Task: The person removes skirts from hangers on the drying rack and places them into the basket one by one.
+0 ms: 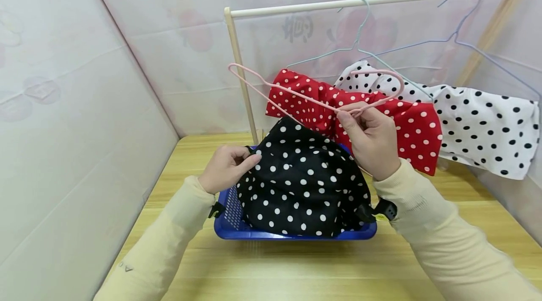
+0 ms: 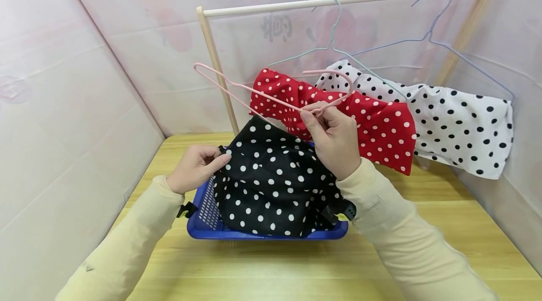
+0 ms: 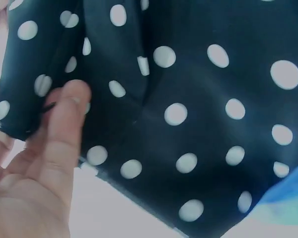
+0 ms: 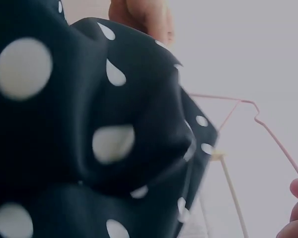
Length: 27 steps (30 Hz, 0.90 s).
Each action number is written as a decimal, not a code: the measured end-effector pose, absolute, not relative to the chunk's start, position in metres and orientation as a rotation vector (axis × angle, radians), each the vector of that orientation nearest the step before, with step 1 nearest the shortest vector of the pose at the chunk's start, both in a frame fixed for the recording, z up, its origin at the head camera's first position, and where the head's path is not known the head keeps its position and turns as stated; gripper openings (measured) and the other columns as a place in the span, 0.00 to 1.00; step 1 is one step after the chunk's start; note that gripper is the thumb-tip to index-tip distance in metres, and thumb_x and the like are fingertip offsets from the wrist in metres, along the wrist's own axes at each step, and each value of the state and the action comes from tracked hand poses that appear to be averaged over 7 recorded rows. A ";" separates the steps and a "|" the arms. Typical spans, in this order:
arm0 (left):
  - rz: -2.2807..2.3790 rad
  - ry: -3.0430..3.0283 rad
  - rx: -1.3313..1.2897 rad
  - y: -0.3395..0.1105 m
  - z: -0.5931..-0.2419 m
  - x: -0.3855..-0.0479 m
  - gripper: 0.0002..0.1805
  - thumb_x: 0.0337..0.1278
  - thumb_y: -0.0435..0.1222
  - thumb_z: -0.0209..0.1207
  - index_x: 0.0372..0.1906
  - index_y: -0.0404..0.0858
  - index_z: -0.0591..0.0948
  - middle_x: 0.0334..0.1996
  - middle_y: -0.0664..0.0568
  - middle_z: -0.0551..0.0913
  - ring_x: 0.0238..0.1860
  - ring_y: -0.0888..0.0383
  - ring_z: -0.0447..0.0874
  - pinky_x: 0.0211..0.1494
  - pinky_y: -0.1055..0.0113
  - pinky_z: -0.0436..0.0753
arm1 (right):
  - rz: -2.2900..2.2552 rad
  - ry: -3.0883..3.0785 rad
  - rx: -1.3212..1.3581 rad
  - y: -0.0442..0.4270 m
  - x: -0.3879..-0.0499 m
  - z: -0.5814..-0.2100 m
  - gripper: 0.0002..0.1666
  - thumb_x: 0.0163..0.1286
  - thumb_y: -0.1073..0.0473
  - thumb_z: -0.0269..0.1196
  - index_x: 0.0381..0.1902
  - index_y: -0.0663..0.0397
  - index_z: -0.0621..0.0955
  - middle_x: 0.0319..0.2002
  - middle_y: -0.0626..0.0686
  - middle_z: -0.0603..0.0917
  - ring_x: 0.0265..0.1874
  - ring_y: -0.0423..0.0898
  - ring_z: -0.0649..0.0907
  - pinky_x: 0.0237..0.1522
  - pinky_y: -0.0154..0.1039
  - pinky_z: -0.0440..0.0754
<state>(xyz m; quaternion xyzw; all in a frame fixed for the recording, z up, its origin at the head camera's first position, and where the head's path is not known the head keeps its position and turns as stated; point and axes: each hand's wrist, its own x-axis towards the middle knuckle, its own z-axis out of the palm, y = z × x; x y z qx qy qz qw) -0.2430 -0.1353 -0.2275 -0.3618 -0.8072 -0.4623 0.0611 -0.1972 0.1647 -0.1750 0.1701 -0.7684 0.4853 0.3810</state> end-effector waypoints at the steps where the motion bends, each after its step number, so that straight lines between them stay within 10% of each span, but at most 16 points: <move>1: -1.378 -2.456 -1.089 -0.138 -0.233 -0.246 0.21 0.63 0.37 0.60 0.14 0.43 0.72 0.12 0.59 0.63 0.15 0.61 0.62 0.20 0.70 0.61 | 1.241 -1.963 0.433 0.165 -0.197 -0.175 0.09 0.65 0.72 0.61 0.43 0.68 0.83 0.23 0.57 0.79 0.15 0.40 0.63 0.14 0.29 0.61; 13: -1.105 -2.692 -0.870 -0.164 -0.260 -0.249 0.19 0.59 0.42 0.64 0.15 0.44 0.74 0.32 0.53 0.77 0.33 0.56 0.72 0.36 0.62 0.73 | 1.245 -1.981 0.419 0.167 -0.196 -0.175 0.09 0.66 0.71 0.60 0.44 0.67 0.83 0.25 0.55 0.80 0.16 0.41 0.64 0.14 0.28 0.63; 27: -0.970 -2.949 -0.814 -0.181 -0.280 -0.248 0.19 0.55 0.45 0.66 0.14 0.41 0.79 0.13 0.59 0.72 0.16 0.61 0.66 0.20 0.68 0.68 | 1.278 -1.987 0.420 0.164 -0.195 -0.179 0.09 0.67 0.70 0.60 0.44 0.65 0.83 0.28 0.55 0.81 0.16 0.42 0.65 0.14 0.28 0.64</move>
